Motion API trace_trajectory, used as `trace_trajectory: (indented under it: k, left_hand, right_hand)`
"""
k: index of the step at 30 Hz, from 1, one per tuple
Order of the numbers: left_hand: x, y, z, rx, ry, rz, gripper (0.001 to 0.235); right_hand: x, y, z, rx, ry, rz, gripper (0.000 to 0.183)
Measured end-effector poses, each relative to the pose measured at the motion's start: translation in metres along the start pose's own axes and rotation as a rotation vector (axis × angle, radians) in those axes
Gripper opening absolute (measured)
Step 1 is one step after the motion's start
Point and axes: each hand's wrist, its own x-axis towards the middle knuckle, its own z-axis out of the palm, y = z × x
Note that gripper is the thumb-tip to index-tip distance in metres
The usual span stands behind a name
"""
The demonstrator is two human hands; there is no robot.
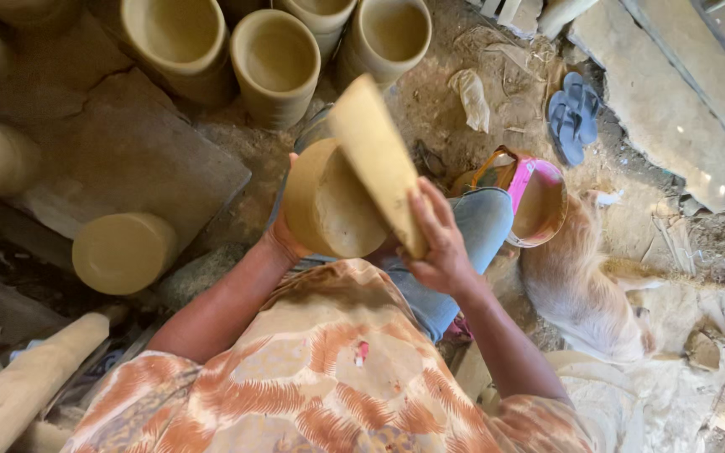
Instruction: The person finishes a clay pot by hand using a wooden paddle to beat the exterior and then smoothing the rim and walls by hand.
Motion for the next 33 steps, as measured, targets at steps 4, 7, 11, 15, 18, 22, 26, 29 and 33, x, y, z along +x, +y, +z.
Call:
trace_trajectory:
  k: [4,7,11,15,18,22,26,29,33]
  left_hand:
    - [-0.001,-0.002,0.006,0.005,0.014,0.013,0.095]
    - [0.005,0.000,0.012,0.024,0.009,0.031,0.093]
    - [0.006,-0.001,0.012,-0.099,-0.003,0.035,0.091]
    - [0.004,-0.001,0.009,-0.115,-0.002,0.046,0.091]
    - [0.004,-0.007,0.007,-0.027,0.021,0.069,0.092]
    - [0.012,0.009,0.019,0.188,0.043,0.087,0.092]
    - [0.012,0.016,0.024,0.181,-0.090,0.017,0.097]
    - [0.000,0.011,0.023,0.118,-0.109,-0.019,0.097]
    - [-0.015,-0.001,0.010,0.034,-0.044,0.018,0.096]
  right_hand:
    - [0.000,0.001,0.004,0.063,0.297,-0.146,0.101]
    - [-0.003,-0.002,0.007,-0.224,0.037,-0.133,0.094]
    - [-0.006,-0.007,-0.001,-0.026,0.148,-0.133,0.083]
    - [-0.003,-0.004,0.005,-0.148,-0.037,-0.092,0.094]
    - [-0.013,-0.001,0.000,0.071,0.199,-0.183,0.096]
    - [-0.006,0.000,0.002,-0.150,0.105,-0.259,0.100]
    - [-0.015,0.003,-0.017,0.121,0.087,-0.086,0.107]
    - [-0.029,0.005,-0.031,0.357,0.288,0.047,0.112]
    - [-0.017,0.004,-0.017,0.417,0.393,0.219,0.116]
